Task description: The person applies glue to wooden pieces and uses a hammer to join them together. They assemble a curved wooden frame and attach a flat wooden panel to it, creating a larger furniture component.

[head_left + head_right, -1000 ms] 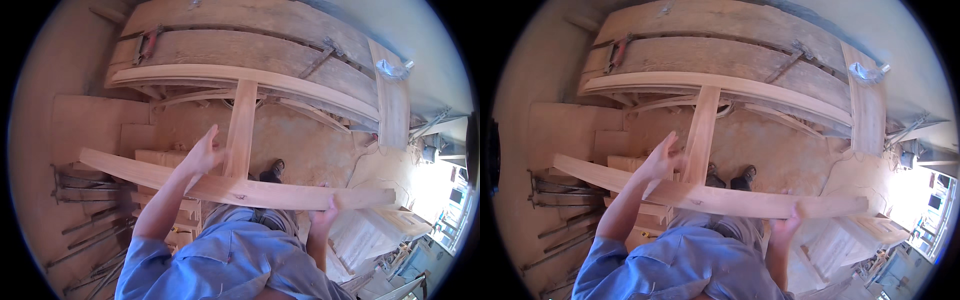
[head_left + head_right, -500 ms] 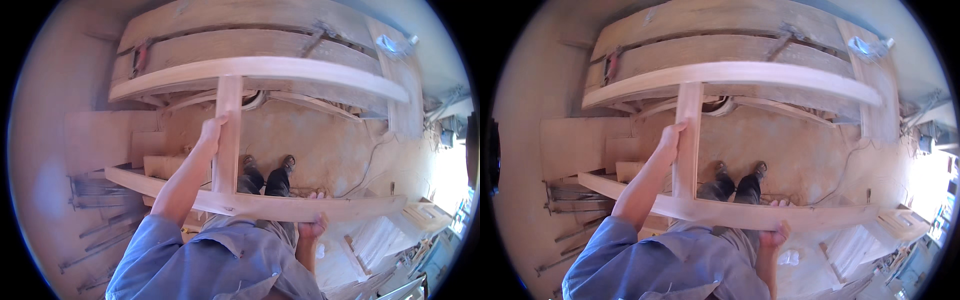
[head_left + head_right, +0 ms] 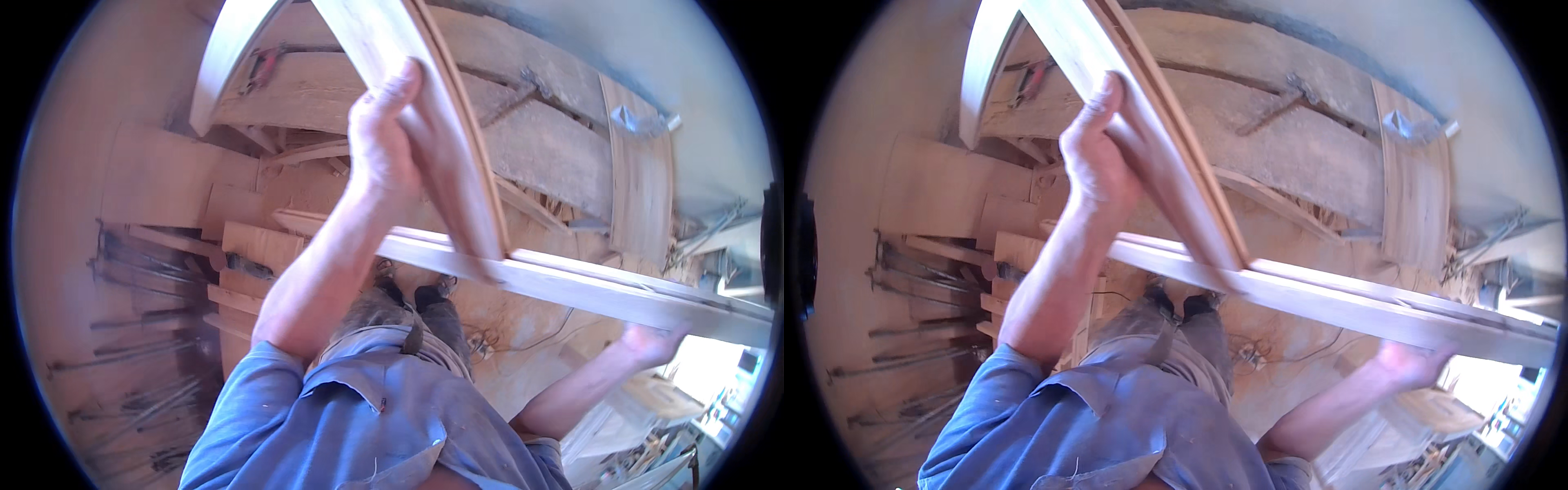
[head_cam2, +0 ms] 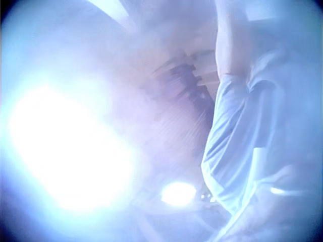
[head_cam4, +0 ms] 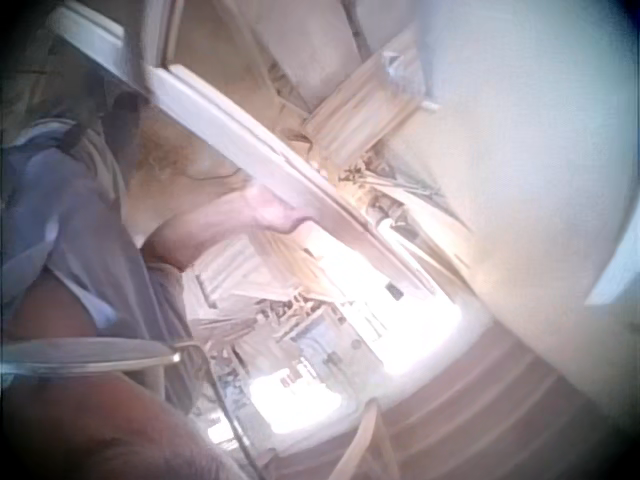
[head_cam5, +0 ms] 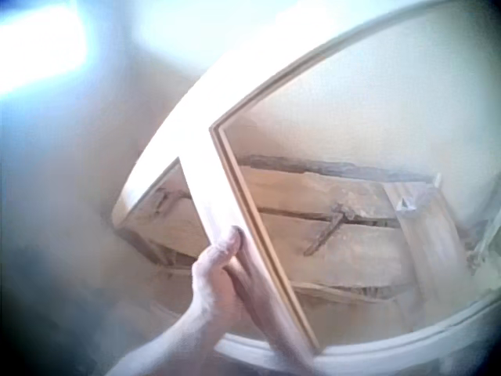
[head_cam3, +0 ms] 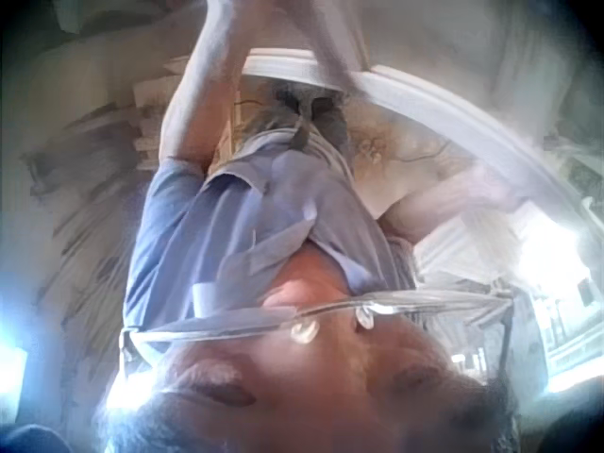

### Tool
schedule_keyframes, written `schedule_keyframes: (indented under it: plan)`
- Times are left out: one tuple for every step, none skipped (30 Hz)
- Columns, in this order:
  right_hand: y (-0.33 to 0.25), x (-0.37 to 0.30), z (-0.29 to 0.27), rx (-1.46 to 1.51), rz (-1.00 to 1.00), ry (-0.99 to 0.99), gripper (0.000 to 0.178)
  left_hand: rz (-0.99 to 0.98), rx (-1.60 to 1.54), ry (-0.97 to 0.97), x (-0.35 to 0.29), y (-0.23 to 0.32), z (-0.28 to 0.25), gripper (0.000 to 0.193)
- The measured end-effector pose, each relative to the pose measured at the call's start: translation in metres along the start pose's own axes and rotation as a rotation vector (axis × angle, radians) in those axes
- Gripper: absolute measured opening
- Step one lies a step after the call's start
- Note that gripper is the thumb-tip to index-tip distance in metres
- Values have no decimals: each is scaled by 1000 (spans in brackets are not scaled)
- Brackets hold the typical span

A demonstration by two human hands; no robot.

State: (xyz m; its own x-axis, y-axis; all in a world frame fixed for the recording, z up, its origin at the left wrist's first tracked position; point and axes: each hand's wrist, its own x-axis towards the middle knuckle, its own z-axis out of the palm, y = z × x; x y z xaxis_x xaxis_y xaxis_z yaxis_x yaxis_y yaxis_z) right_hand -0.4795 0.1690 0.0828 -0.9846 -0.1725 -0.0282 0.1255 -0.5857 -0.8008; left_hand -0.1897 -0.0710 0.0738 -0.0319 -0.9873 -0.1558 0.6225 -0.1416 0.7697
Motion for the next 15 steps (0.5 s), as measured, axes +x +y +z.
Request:
schedule_keyframes:
  plan:
    - [-13, 6, 20, -13, -62, 32, 53, 43, -46, -1, -8, -1, 6, 70]
    - [-22, 11, 36, -27, -126, 67, 54, 60, -79, -36, -15, -2, 8, 77]
    - [-28, 15, 47, -39, -190, 103, 54, 58, -65, 1, -23, -3, 9, 79]
    - [-32, 20, 52, 7, -195, 44, 54, 55, -142, -7, -28, -2, 8, 79]
    - [-36, 26, 53, 56, -193, -13, 53, 55, -214, -15, -31, -2, 8, 80]
    - [-41, 34, 53, 105, -191, -69, 53, 91, -244, 6, -35, -5, 3, 80]
    - [-45, 49, 41, 159, -145, -253, 52, 127, -277, 16, -35, -12, -4, 80]
    - [-48, 72, 24, 212, -99, -435, 52, 163, -309, 26, -32, -17, -11, 81]
    - [-49, 81, 5, 268, -50, -623, 52, 166, -316, 94, -39, -21, -28, 73]
    - [-49, 91, 1, 278, 14, -762, 56, 165, -321, 165, -38, -30, -37, 66]
    - [-50, 92, 0, 249, -27, -733, 57, 160, -329, 239, -37, -42, -49, 59]
    - [-54, 91, -1, 216, -78, -701, 58, 95, -316, 267, -31, -66, -67, 51]
    - [-50, 91, 6, 180, -124, -668, 59, 28, -302, 300, -18, -93, -87, 43]
    - [-46, 68, 28, 195, -150, -542, 60, -41, -281, 343, -8, -109, -101, 36]
    - [-40, 64, 42, 151, -162, -538, 61, -76, -274, 365, -3, -111, -107, 31]
